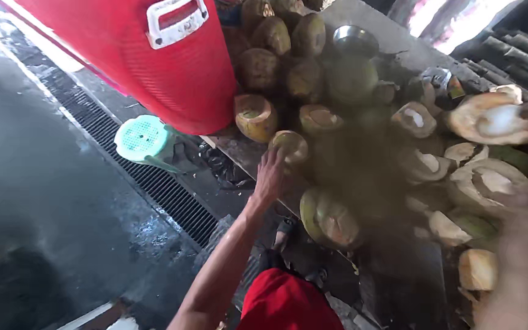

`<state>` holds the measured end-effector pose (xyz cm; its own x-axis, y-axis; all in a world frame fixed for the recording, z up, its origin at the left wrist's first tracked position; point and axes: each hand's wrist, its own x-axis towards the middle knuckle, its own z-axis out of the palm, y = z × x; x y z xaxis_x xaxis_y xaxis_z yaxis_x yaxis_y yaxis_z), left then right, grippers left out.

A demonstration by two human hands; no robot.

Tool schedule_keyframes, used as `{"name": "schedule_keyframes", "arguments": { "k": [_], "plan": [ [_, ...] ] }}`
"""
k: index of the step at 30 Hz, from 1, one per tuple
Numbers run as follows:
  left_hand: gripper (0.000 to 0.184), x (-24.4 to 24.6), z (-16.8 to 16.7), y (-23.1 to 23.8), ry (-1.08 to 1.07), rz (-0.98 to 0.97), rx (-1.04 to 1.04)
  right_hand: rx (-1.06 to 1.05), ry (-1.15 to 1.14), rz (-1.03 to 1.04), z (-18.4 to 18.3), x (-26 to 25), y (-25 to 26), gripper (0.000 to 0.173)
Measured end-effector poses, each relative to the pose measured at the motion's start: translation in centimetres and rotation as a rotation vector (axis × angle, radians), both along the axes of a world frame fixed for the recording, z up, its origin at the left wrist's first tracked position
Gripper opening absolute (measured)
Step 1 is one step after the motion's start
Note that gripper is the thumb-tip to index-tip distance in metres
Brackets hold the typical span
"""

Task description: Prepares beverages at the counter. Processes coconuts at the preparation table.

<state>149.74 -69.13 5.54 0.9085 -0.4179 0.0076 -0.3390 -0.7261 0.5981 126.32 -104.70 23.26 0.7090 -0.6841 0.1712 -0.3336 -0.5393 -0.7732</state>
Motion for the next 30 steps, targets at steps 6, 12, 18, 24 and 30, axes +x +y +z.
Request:
{"name": "schedule_keyframes", "arguments": {
  "k": [6, 12, 18, 24, 30],
  "plan": [
    [0.075, 8.0, -2.6, -2.1, -0.003, -0.284, 0.246, -0.045, 0.725, 0.489, -11.7, 2.9, 10.8, 0.110],
    [0.049, 6.7, -3.6, -1.1, -0.129, -0.279, -0.044, 0.109, 0.573, 0.447, -17.1, 0.1, 12.4, 0.093],
    [0.027, 6.2, -4.5, 1.1, -0.035, -0.145, -0.308, 0.197, 0.341, 0.238, -17.6, -2.2, 13.0, 0.075],
    [0.033, 5.5, -5.3, 4.9, 0.145, 0.206, -0.602, 0.433, 0.097, -0.004, -11.6, -0.2, 11.6, 0.087],
    [0.034, 5.0, -6.0, 5.6, 0.243, 0.445, -0.647, 0.306, 0.019, 0.171, -10.4, 3.9, 8.5, 0.079]
  ]
}}
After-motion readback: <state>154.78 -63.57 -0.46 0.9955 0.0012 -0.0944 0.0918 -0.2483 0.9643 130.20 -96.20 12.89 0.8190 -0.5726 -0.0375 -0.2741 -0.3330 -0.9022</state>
